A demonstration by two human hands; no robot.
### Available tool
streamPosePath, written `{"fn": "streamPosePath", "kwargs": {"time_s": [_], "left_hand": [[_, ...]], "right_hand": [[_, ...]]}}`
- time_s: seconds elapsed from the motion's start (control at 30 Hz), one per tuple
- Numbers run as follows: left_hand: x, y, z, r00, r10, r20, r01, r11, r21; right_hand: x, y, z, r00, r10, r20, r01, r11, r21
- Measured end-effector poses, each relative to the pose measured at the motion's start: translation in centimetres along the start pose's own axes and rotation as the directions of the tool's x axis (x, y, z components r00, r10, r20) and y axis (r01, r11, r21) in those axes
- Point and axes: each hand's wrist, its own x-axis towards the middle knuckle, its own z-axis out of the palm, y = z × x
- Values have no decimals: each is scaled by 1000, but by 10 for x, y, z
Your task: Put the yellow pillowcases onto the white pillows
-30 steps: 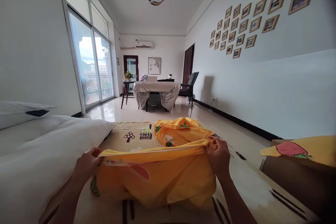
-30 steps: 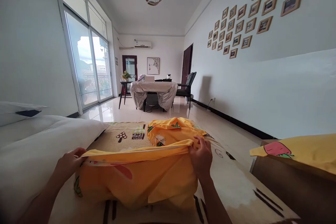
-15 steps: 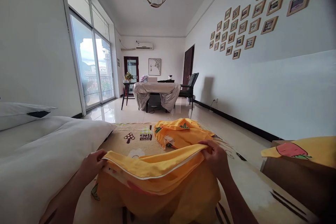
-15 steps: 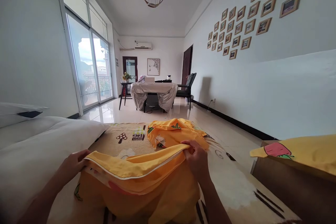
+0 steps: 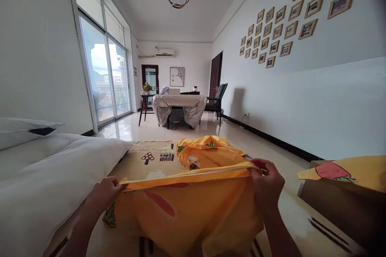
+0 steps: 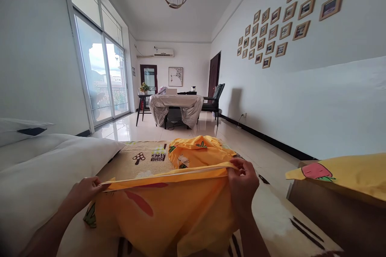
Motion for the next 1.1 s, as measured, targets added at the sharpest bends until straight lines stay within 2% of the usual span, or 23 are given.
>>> {"fn": "streamPosePath", "kwargs": {"time_s": [0.03,0.1,0.17,0.23,0.3,0.37,0.4,0.47,0.57,0.63,0.7,0.77,0.87,0.93,0.97,1.03,1.1], "left_hand": [[0,-2,-3,1000,-22,-9,22,999,-34],[0,-6,-7,997,-66,28,70,969,-238],[-2,-8,-10,990,-126,60,139,849,-510],[-5,-5,-13,979,-196,59,181,698,-693],[-10,4,-20,972,-233,16,155,592,-791],[-19,17,-30,962,-265,-73,86,541,-836],[-25,24,-37,946,-296,-129,59,550,-833],[-38,37,-50,898,-373,-235,57,626,-778],[-56,50,-64,814,-461,-353,109,718,-688],[-65,56,-68,754,-482,-447,73,738,-671],[-70,60,-68,704,-473,-530,0,746,-666],[-72,62,-66,679,-445,-584,-53,763,-644],[-69,60,-61,681,-360,-637,-106,813,-573],[-64,56,-57,692,-303,-655,-163,818,-551],[-62,54,-55,696,-283,-660,-189,815,-549],[-58,52,-51,685,-261,-681,-217,819,-532],[-55,51,-47,638,-257,-725,-225,839,-496]], "right_hand": [[-2,-3,0,999,-28,29,29,999,-39],[-5,-8,0,994,-78,79,86,991,-103],[-8,-11,0,989,-114,94,129,977,-170],[-9,-13,0,987,-126,102,146,963,-225],[-8,-14,-1,984,-89,153,125,960,-250],[-7,-14,-2,970,-27,240,89,964,-249],[-7,-14,-4,957,0,289,72,969,-238],[-7,-16,-7,911,55,408,24,982,-186],[-8,-20,-14,785,168,596,-145,986,-87],[-9,-22,-17,703,239,670,-286,957,-42],[-9,-22,-15,643,295,707,-423,906,7],[-8,-23,-11,610,346,713,-551,832,68],[-7,-25,-3,586,423,691,-666,737,114],[-7,-27,1,591,419,689,-669,732,129],[-7,-28,2,612,396,685,-650,745,150],[-8,-29,4,693,343,634,-596,767,237],[-9,-28,4,803,337,493,-533,776,337]]}}
